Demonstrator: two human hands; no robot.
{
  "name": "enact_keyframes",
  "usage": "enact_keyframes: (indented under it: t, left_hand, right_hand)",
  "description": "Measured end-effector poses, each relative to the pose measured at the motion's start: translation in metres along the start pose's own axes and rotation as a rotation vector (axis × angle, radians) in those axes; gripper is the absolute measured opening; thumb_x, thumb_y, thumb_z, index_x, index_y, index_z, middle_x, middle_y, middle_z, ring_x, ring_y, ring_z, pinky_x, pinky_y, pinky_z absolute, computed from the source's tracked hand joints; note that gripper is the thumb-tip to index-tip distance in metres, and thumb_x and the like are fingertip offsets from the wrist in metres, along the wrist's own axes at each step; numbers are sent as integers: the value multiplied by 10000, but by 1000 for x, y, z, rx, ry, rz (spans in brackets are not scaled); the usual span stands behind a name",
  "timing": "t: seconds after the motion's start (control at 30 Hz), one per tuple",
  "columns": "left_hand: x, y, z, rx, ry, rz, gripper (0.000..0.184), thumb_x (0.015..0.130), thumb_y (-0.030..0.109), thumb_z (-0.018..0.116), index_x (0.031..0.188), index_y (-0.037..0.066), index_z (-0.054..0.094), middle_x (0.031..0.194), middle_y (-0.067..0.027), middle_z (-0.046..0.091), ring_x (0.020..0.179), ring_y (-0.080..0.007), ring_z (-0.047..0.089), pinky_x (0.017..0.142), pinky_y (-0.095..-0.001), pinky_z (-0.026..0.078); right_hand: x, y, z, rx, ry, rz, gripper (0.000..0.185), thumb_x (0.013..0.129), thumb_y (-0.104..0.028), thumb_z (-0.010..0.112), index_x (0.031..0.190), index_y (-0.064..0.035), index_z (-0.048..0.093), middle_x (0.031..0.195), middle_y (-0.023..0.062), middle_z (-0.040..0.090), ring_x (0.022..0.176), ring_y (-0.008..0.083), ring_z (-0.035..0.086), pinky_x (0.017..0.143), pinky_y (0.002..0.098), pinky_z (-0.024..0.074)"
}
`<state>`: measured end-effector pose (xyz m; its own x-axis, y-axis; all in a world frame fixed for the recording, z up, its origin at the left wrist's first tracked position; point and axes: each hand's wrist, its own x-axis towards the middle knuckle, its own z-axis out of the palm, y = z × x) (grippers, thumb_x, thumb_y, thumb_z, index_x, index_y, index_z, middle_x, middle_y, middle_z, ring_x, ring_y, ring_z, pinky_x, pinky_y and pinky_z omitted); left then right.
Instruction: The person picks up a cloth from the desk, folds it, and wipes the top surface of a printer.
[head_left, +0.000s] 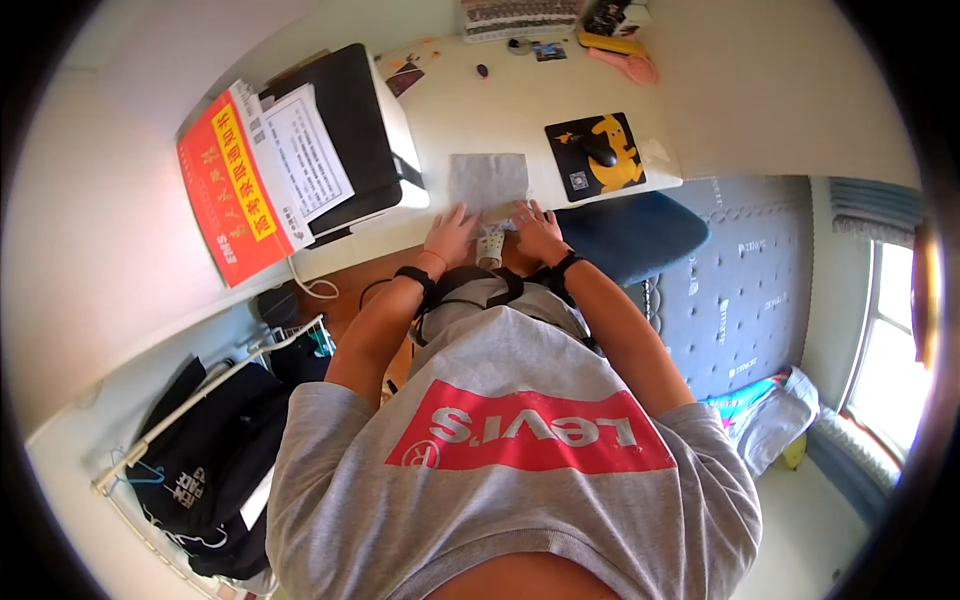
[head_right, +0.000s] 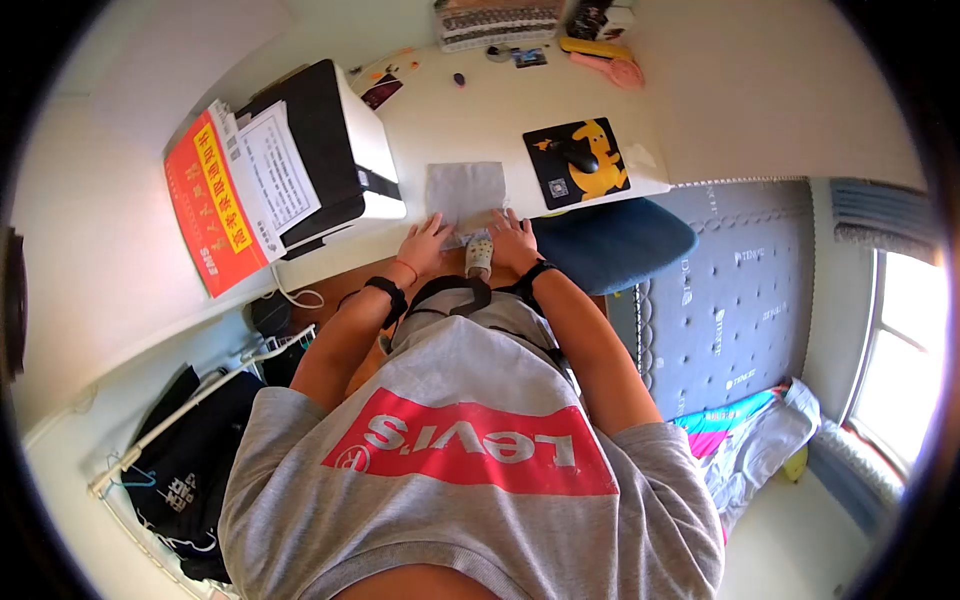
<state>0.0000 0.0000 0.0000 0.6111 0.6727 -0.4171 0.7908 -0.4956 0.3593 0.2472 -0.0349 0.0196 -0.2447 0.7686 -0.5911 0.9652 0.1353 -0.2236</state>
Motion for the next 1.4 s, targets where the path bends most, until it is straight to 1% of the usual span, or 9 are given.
enact_keyframes:
  t: [0.17, 0.2, 0.37, 0.57, 0.77, 0.97, 1.17, 1.37, 1.4]
  left_hand:
    - [-33, -21, 18, -5, 100, -41, 609, 861, 213, 689, 1436, 156, 496, 1605, -157, 317, 1465, -335, 346, 1158, -536, 333]
    - [-41, -26, 18, -2, 63, -57, 627, 867, 223, 686, 1453, 151, 478, 1617, -163, 292, 1473, -336, 336, 1166, -531, 321]
    - [-54, -24, 15, -36, 11, -66, 709, 866, 229, 689, 1511, 145, 407, 1645, -187, 226, 1490, -349, 306, 1189, -509, 290]
    - [-26, -19, 36, -102, 279, -52, 790, 820, 179, 717, 1528, 125, 370, 1632, -208, 232, 1486, -378, 303, 1168, -488, 326]
    - [6, -8, 14, 204, 535, 18, 579, 843, 109, 638, 1404, 79, 502, 1431, -180, 476, 1344, -373, 462, 1036, -470, 440]
    - [9, -2, 35, 13, 434, -59, 382, 826, 79, 621, 1208, 83, 609, 1153, -121, 601, 1057, -335, 608, 852, -460, 500]
    - [-5, -2, 17, -314, 197, -66, 265, 823, 93, 639, 1086, 72, 654, 1011, -185, 671, 983, -394, 643, 843, -487, 520]
    - [-44, 49, -56, -579, 378, -41, 203, 871, 125, 621, 1053, 39, 643, 1041, -187, 678, 989, -400, 641, 843, -457, 516]
    - [-50, 57, -59, -571, 480, 1, 214, 857, 80, 651, 1057, 8, 622, 973, -185, 688, 915, -374, 669, 792, -417, 532]
  right_hand:
    - [32, -31, 16, -19, 71, -86, 640, 807, -216, 686, 1422, -128, 532, 1597, 118, 338, 1505, 346, 265, 1128, 590, 335]
    - [25, -48, -6, 20, 18, -129, 601, 881, -187, 571, 1473, -137, 483, 1579, 141, 371, 1503, 339, 283, 1145, 578, 305]
    - [32, -58, -2, 116, 27, -203, 618, 842, -203, 631, 1443, -133, 507, 1584, 125, 362, 1493, 305, 307, 1133, 592, 321]
    - [6, -42, -6, -16, -46, -136, 648, 820, -265, 679, 1431, -121, 517, 1631, 58, 293, 1493, 237, 307, 1124, 639, 323]
    - [-4, -14, 12, 158, -68, -30, 612, 837, -293, 677, 1399, -107, 524, 1608, 83, 339, 1467, 260, 349, 1084, 631, 374]
    - [-16, 6, 7, 362, 16, 6, 659, 857, -342, 671, 1435, -90, 482, 1517, 144, 461, 1358, 354, 488, 1061, 545, 440]
    - [-27, 16, -8, 513, 97, -106, 672, 834, -301, 704, 1410, -8, 516, 1413, 247, 544, 1315, 379, 518, 1118, 435, 413]
    - [-43, -4, -22, 629, 231, -258, 729, 839, -311, 754, 1446, -27, 468, 1388, 246, 553, 1248, 386, 567, 1067, 408, 460]
    - [-45, -11, -20, 685, 261, -304, 728, 842, -304, 757, 1447, -28, 462, 1377, 243, 558, 1230, 382, 579, 1044, 400, 476]
